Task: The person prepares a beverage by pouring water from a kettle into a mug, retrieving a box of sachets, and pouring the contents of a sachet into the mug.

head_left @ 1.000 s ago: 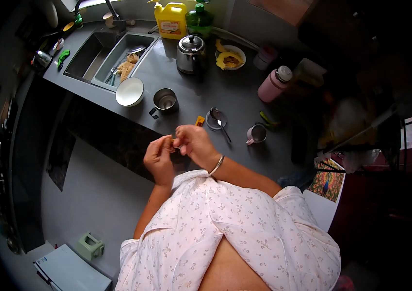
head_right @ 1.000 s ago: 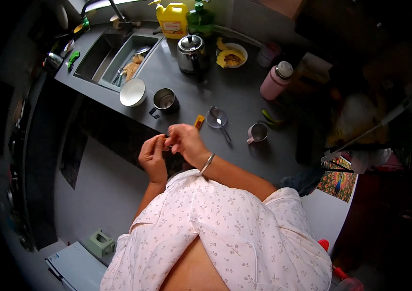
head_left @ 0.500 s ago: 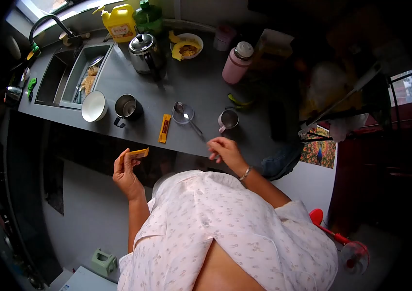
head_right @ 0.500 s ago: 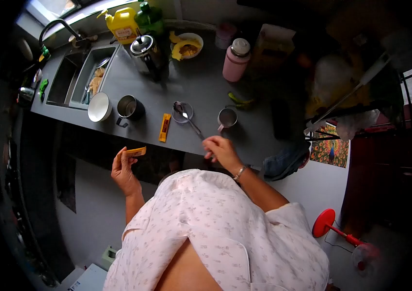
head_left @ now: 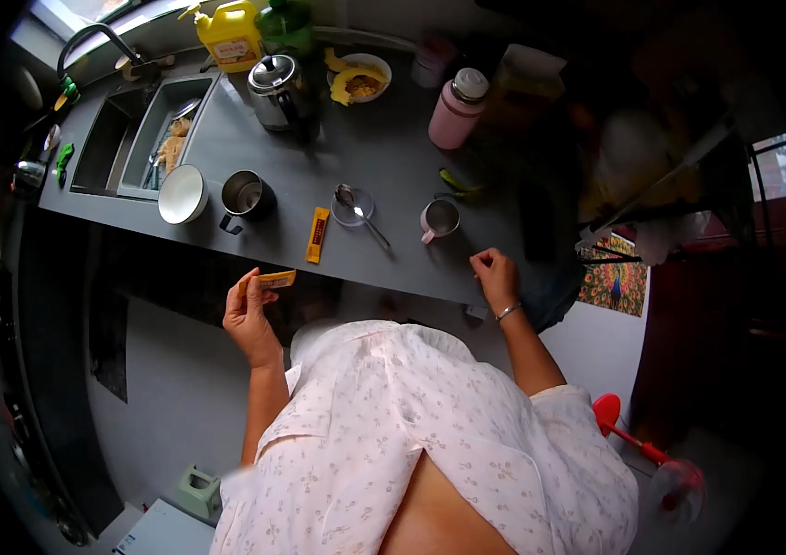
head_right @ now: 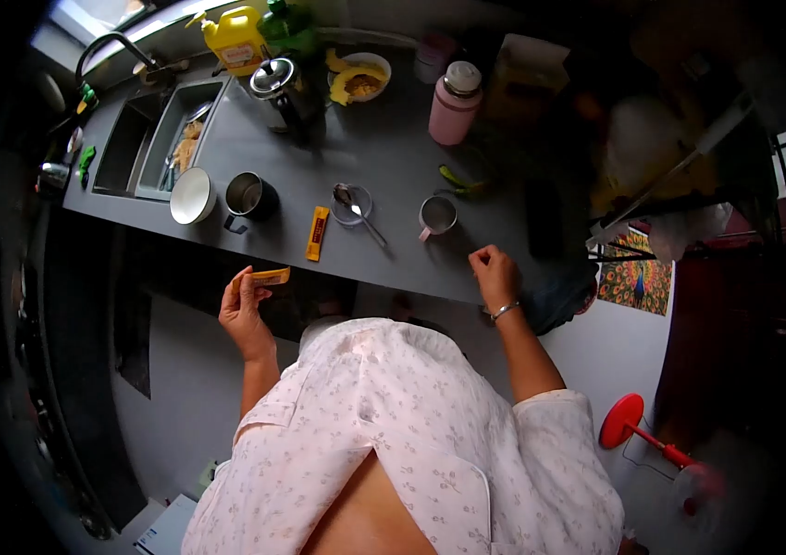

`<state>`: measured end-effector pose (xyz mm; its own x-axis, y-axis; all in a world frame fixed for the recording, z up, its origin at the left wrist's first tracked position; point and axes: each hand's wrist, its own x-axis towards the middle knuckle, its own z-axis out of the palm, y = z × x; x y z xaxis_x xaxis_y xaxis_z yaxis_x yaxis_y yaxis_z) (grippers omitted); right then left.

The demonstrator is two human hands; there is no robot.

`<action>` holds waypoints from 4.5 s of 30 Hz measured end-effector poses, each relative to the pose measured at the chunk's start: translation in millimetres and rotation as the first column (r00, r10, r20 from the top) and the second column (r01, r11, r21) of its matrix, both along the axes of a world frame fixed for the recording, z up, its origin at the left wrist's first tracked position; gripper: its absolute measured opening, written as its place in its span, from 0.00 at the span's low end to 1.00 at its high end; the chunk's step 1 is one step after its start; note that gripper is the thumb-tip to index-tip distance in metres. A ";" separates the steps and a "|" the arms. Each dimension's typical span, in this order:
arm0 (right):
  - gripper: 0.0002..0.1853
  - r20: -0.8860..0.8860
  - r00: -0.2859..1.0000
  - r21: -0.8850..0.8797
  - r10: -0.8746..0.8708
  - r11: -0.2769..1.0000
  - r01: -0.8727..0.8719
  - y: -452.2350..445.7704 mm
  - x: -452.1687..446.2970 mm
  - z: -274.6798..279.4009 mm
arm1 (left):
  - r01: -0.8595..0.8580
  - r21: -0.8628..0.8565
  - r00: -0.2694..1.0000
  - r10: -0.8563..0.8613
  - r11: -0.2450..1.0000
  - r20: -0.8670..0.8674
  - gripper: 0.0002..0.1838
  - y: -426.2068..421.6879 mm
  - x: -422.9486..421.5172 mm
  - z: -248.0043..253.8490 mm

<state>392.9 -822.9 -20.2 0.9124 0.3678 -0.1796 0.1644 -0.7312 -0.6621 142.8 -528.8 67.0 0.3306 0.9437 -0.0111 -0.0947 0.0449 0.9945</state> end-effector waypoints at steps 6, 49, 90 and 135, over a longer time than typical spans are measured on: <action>0.11 0.063 0.980 0.187 -0.187 0.967 0.172 14.7 -17.3 43.6 | 0.048 0.026 0.999 -0.048 0.999 0.003 0.09 18.5 -0.7 3.7; 0.10 -0.347 0.889 0.761 0.298 0.643 0.081 340.4 -158.0 116.9 | -0.030 0.079 0.998 0.034 0.996 -0.048 0.06 216.5 -154.1 9.1; 0.15 0.292 0.290 0.341 0.911 0.184 -0.922 306.5 -180.7 442.7 | -0.083 0.095 0.993 0.090 0.992 -0.072 0.07 239.6 -160.0 29.4; 0.14 0.334 0.205 0.270 0.920 0.115 -0.956 279.1 -171.8 466.6 | -0.047 0.154 0.997 0.055 0.987 -0.047 0.07 243.6 -151.2 26.7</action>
<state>221.1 -543.8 446.4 -0.2021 0.9489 0.2423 0.5935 0.3155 -0.7404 -8.4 -285.2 93.6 0.2848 0.9512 0.1189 -0.0423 -0.1115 0.9929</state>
